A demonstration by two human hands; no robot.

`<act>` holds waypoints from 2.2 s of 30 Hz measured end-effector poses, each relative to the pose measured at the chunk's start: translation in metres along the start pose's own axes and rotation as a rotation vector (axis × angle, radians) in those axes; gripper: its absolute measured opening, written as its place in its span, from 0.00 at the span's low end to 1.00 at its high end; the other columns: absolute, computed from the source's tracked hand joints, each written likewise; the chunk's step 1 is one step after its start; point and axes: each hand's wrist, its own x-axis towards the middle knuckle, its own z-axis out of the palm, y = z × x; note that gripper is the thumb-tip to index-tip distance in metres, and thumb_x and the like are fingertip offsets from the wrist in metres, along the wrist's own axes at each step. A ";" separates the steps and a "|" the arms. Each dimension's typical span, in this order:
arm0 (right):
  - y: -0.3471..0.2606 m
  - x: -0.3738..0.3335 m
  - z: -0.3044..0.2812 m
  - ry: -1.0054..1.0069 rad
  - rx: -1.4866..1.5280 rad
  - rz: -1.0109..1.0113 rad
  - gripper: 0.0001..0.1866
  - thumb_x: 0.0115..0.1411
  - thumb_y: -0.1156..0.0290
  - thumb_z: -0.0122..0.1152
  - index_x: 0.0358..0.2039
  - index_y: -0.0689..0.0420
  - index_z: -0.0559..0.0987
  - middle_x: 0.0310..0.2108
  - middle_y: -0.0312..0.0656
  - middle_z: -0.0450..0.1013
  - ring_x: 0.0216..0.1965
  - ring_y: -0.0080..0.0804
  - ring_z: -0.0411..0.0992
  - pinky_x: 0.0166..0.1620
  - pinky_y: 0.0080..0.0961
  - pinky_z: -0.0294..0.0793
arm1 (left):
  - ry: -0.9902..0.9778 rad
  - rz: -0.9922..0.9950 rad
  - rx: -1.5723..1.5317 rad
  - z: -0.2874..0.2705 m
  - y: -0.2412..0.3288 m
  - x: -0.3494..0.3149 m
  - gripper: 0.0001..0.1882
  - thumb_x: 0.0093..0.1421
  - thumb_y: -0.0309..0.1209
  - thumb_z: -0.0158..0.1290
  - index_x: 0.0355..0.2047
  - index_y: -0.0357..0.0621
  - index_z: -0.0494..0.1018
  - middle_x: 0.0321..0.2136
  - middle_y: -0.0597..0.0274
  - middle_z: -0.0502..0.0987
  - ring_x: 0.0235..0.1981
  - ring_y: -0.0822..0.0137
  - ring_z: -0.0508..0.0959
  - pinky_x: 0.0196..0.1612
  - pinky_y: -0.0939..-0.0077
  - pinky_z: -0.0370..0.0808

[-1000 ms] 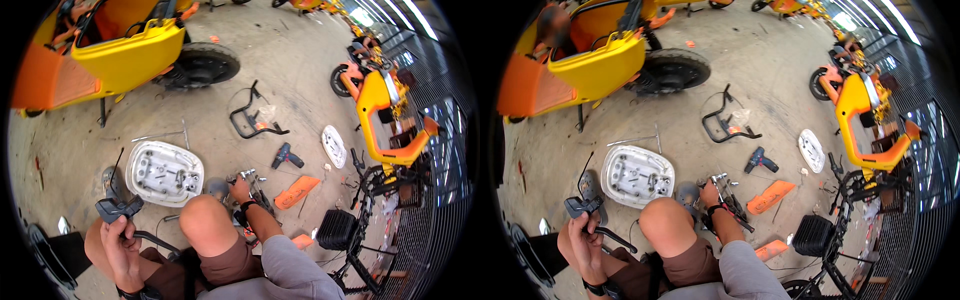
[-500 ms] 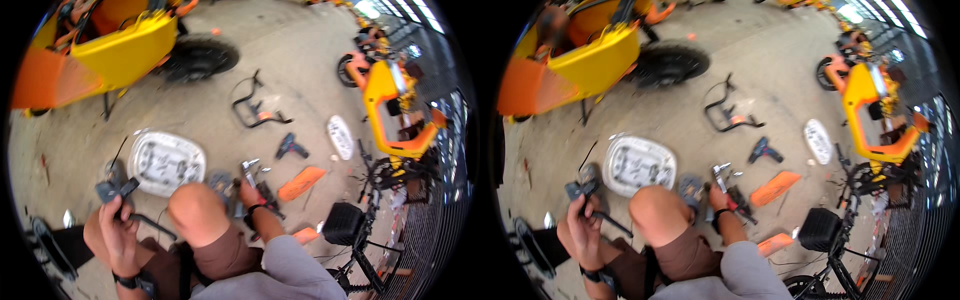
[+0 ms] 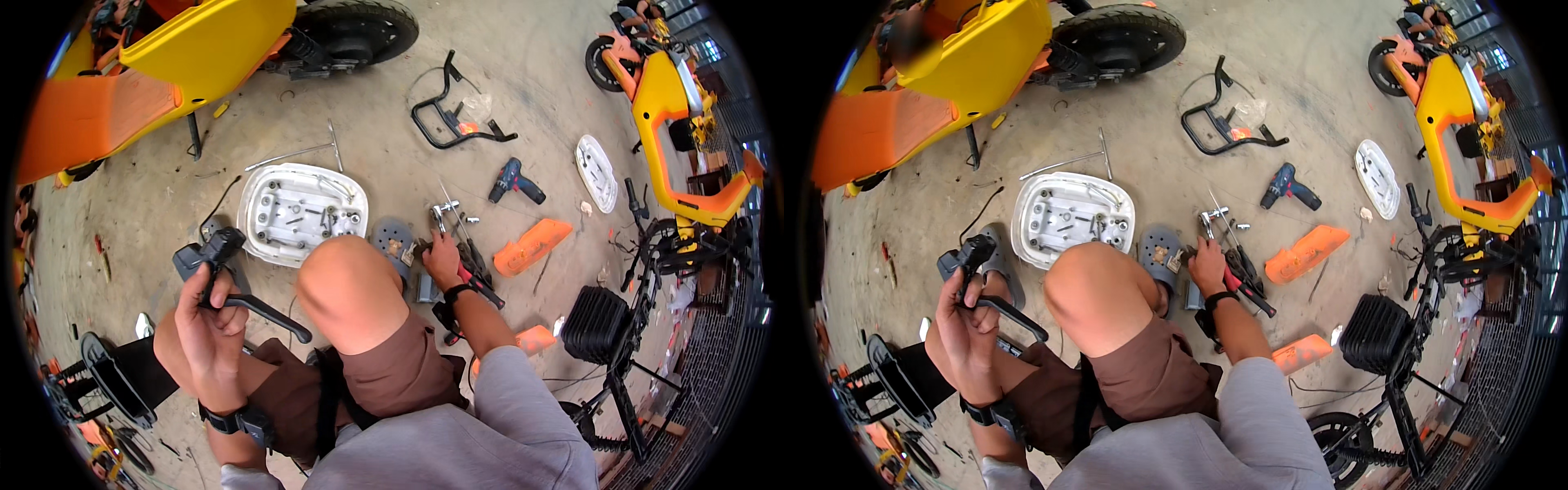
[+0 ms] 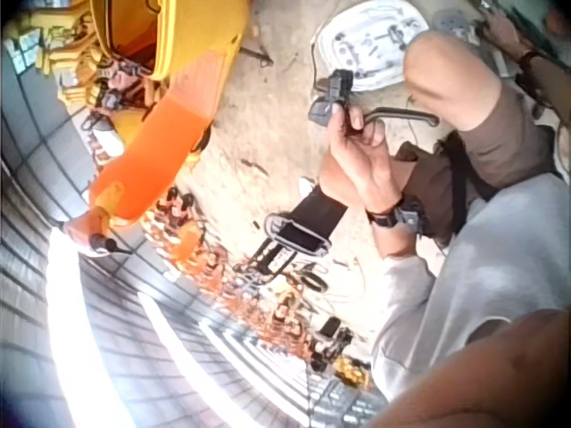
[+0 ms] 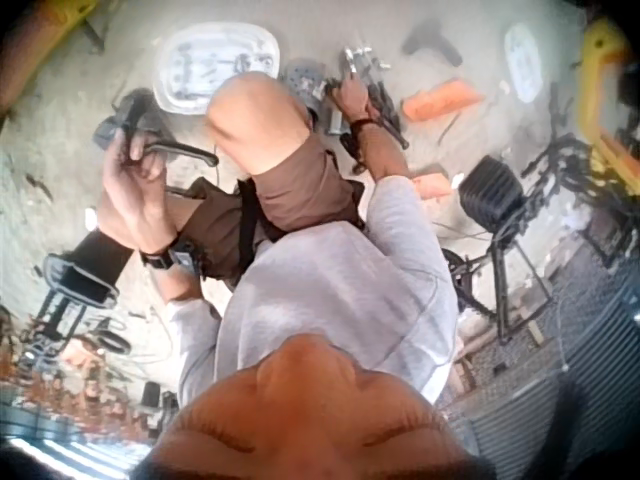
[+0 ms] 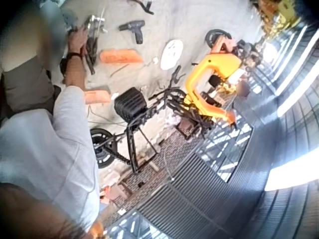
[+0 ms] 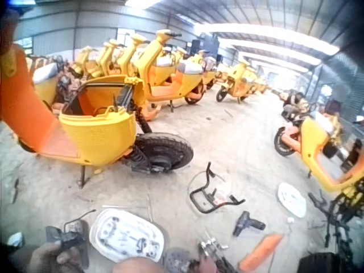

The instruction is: The person assembles a black brake lever component by using an adjustable wrench to tighten parts and inserting a small pin and screw by hand.

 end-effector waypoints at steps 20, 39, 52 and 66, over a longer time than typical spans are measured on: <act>-0.335 0.012 -0.280 -1.231 1.922 0.348 0.20 0.68 0.59 0.39 0.50 0.60 0.72 0.44 0.43 0.71 0.42 0.35 0.72 0.52 0.34 0.71 | -0.239 -0.093 -0.087 0.020 0.006 -0.019 0.19 0.69 0.43 0.42 0.44 0.38 0.69 0.17 0.69 0.62 0.12 0.80 0.53 0.13 0.87 0.50; -0.327 -0.001 -0.272 -1.129 1.932 0.123 0.10 0.65 0.74 0.53 0.43 0.65 0.77 0.40 0.41 0.75 0.44 0.29 0.72 0.52 0.28 0.69 | -0.333 -0.136 -0.264 0.006 0.000 -0.004 0.36 0.68 0.57 0.31 0.32 0.32 0.72 0.17 0.62 0.73 0.07 0.77 0.53 0.09 0.85 0.53; -0.328 -0.009 -0.264 -0.642 1.565 -0.225 0.10 0.65 0.74 0.54 0.45 0.63 0.75 0.37 0.36 0.75 0.38 0.19 0.72 0.44 0.19 0.72 | -0.208 -0.177 -0.126 0.019 -0.001 -0.007 0.40 0.66 0.61 0.32 0.11 0.41 0.69 0.07 0.64 0.65 0.02 0.75 0.55 0.05 0.85 0.54; -0.332 -0.012 -0.270 -0.592 1.591 -0.222 0.08 0.62 0.77 0.56 0.42 0.63 0.74 0.35 0.34 0.74 0.37 0.15 0.71 0.41 0.15 0.69 | -0.373 -0.228 -0.292 0.010 -0.003 -0.006 0.40 0.66 0.61 0.29 0.17 0.38 0.71 0.09 0.64 0.67 0.03 0.76 0.55 0.07 0.85 0.57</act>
